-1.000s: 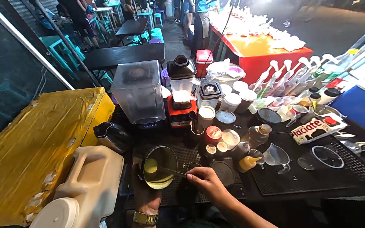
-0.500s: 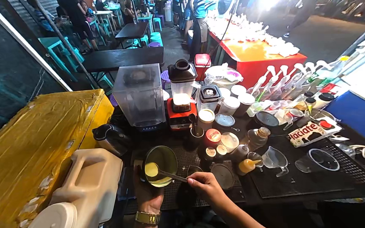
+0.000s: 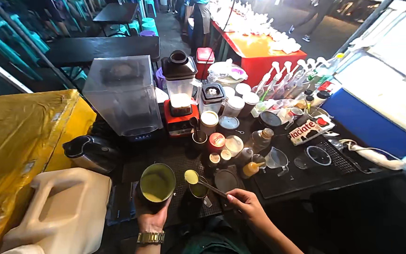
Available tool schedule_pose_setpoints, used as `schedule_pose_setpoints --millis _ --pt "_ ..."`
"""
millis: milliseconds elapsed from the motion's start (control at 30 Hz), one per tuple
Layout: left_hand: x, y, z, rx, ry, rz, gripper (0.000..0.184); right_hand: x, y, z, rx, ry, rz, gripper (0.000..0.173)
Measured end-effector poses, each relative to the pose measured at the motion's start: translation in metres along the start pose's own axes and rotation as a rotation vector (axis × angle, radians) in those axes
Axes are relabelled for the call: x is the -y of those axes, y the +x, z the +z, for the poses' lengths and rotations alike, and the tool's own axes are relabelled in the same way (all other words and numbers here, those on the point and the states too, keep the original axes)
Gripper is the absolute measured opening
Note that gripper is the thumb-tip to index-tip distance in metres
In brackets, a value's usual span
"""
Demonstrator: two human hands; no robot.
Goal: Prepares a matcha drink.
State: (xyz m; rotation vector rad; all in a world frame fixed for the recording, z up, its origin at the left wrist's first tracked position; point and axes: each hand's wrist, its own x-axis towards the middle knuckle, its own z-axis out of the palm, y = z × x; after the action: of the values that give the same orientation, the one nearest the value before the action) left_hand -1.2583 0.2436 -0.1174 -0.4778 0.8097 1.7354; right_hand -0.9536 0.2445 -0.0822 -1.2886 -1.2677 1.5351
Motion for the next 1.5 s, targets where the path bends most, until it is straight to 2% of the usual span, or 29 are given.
schedule_pose_setpoints --millis 167,333,400,700,900,1000,1133,1233,1333,1433,1500 --pt "-0.008 0.004 -0.005 -0.008 0.000 0.013 0.073 -0.040 -0.011 -0.011 -0.096 -0.336 0.040 0.021" --pt "-0.016 -0.003 -0.008 -0.015 0.010 0.031 0.073 -0.085 -0.011 -0.003 -0.187 -0.795 -0.357 0.021" --pt "-0.019 -0.008 -0.009 -0.027 0.010 0.035 0.072 -0.093 -0.012 -0.001 -0.199 -0.902 -0.430 0.022" --pt "-0.031 -0.024 -0.021 -0.004 -0.029 0.004 0.073 -0.104 -0.018 0.004 -0.227 -1.037 -0.583 0.022" --pt "-0.031 -0.025 -0.018 -0.007 0.051 0.032 0.072 -0.112 -0.017 -0.001 -0.211 -1.032 -0.600 0.025" --pt "-0.026 -0.023 -0.017 -0.019 0.084 0.019 0.069 -0.089 -0.021 0.001 -0.232 -0.897 -0.599 0.021" --pt "-0.020 -0.024 -0.011 0.037 0.127 0.021 0.058 -0.009 -0.024 0.026 -0.130 -0.715 -0.714 0.018" --pt "-0.011 -0.030 -0.005 0.123 0.139 0.001 0.057 0.021 -0.008 0.059 0.034 -0.901 -0.828 0.020" --pt "-0.003 -0.040 -0.001 0.243 0.134 -0.016 0.055 0.026 0.014 0.088 0.067 -1.167 -0.952 0.021" --pt "0.001 -0.047 0.002 0.334 0.111 -0.011 0.052 0.033 0.007 0.104 0.140 -1.315 -0.905 0.019" --pt "0.001 -0.049 0.003 0.337 0.092 -0.006 0.053 0.038 -0.005 0.112 0.233 -1.280 -0.859 0.017"
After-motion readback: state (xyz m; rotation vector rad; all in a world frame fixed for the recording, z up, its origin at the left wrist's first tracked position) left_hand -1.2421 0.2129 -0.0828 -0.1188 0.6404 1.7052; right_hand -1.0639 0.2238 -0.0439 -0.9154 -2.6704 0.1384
